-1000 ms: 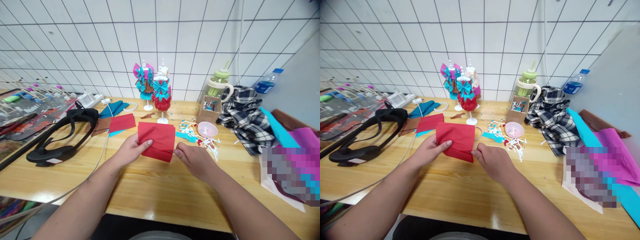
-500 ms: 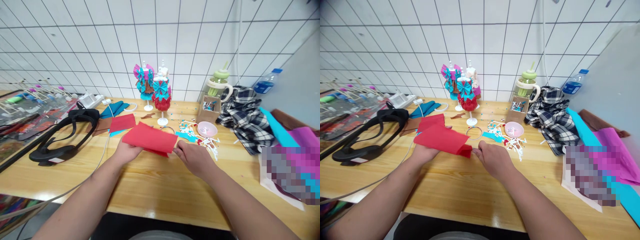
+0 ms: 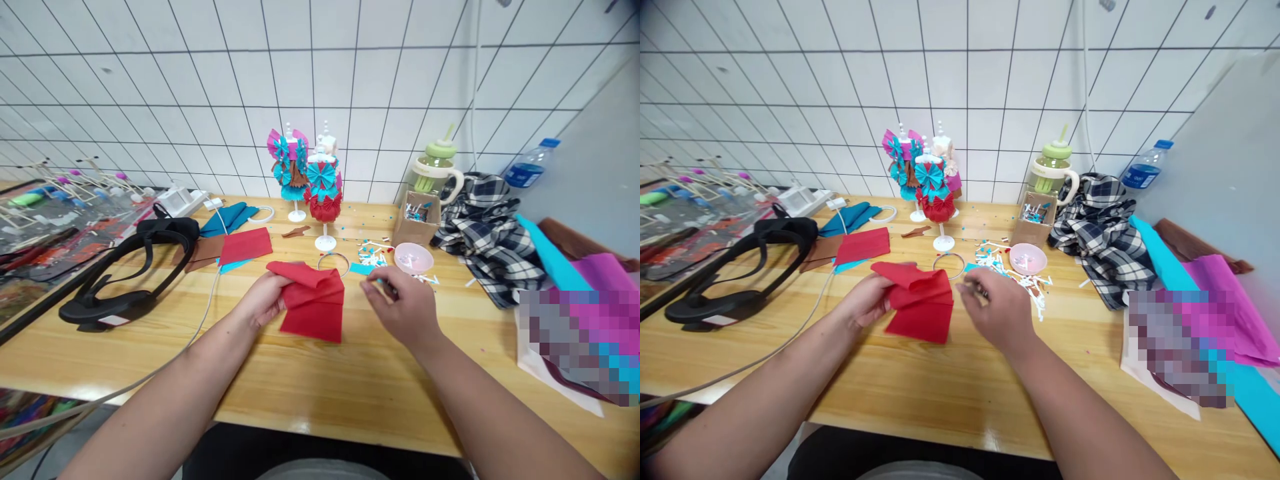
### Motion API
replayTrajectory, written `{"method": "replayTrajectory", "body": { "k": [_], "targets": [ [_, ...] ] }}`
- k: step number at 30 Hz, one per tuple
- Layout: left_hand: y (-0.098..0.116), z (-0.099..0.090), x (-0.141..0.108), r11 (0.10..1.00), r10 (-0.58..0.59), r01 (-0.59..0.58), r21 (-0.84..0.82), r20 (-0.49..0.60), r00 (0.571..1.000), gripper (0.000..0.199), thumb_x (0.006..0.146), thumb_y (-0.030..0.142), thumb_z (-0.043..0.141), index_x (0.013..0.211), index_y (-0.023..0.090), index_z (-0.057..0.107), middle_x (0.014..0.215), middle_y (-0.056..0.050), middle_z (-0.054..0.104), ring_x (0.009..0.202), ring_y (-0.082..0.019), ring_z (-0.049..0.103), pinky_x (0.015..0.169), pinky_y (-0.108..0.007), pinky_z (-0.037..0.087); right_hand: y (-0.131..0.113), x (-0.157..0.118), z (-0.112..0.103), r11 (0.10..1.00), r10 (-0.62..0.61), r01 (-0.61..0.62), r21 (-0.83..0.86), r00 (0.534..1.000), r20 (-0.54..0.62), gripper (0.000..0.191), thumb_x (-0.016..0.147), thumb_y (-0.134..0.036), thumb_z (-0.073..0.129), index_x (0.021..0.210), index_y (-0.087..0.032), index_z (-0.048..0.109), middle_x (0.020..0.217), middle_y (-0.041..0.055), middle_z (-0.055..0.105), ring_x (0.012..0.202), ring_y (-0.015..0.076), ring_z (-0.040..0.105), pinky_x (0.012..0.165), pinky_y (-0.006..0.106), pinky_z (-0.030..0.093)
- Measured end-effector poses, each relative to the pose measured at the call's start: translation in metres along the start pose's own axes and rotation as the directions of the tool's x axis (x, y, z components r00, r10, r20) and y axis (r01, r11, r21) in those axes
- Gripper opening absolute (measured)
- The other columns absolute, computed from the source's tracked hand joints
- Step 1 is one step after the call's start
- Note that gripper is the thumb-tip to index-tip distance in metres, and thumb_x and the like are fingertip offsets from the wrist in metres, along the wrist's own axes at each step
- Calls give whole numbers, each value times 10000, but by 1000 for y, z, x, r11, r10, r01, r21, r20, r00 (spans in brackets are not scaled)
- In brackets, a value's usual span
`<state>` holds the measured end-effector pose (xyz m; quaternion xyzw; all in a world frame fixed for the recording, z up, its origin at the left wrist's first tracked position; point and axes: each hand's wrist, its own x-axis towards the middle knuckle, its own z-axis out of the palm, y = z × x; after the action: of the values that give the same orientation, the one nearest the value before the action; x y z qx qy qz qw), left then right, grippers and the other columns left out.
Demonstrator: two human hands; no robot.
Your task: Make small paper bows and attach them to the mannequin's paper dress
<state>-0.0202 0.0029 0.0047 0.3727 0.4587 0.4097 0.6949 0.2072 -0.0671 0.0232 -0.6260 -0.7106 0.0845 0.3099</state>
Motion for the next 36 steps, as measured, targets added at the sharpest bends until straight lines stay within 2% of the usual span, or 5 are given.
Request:
{"method": "replayTrajectory", "body": {
  "k": [5, 10, 14, 24, 36],
  "targets": [
    [-8, 2, 5, 964, -168, 190, -187, 127, 977, 220, 801, 145, 624, 1001, 61, 666, 980, -157, 728, 874, -235, 707, 825, -328, 576, -17, -13, 11, 928, -369, 341, 152, 900, 235, 401, 835, -558, 520, 1020, -222, 637, 884, 49, 671, 795, 183, 603, 707, 269, 403],
    [6, -3, 2, 968, -78, 99, -229, 98, 992, 241, 844, 173, 597, 1054, 69, 652, 1036, -140, 718, 898, -201, 701, 830, -281, 574, -2, 0, 17, 984, -13, -12, 179, 990, 138, 439, 845, -521, 520, 1154, -219, 595, 828, 37, 632, 727, 175, 566, 663, 270, 397],
    [15, -7, -4, 985, -84, 100, -143, 110, 990, 207, 823, 166, 627, 1003, 73, 673, 976, -124, 735, 814, -188, 711, 758, -257, 587, 10, 9, 20, 904, 97, -211, 371, 949, 301, 502, 802, -513, 570, 1209, -219, 575, 571, -65, 344, 528, 119, 376, 524, 237, 295],
    [3, -10, -5, 974, 221, -225, -35, 384, 897, 556, 661, 246, 794, 1172, 154, 594, 1163, -120, 669, 1072, -286, 621, 897, -341, 501, -7, 0, 32, 738, 126, -308, 600, 937, 327, 269, 773, -437, 605, 718, -196, 501, 526, -85, 286, 510, 90, 281, 509, 226, 268],
    [-1, -2, -3, 975, 218, -222, -14, 250, 943, 528, 611, 128, 802, 1098, 173, 600, 1041, -65, 713, 921, -218, 668, 844, -322, 514, 13, 8, 7, 974, 46, -115, 194, 944, 328, 418, 973, -470, 226, 775, -218, 494, 726, -3, 579, 699, 148, 535, 618, 249, 331]
  ]
}}
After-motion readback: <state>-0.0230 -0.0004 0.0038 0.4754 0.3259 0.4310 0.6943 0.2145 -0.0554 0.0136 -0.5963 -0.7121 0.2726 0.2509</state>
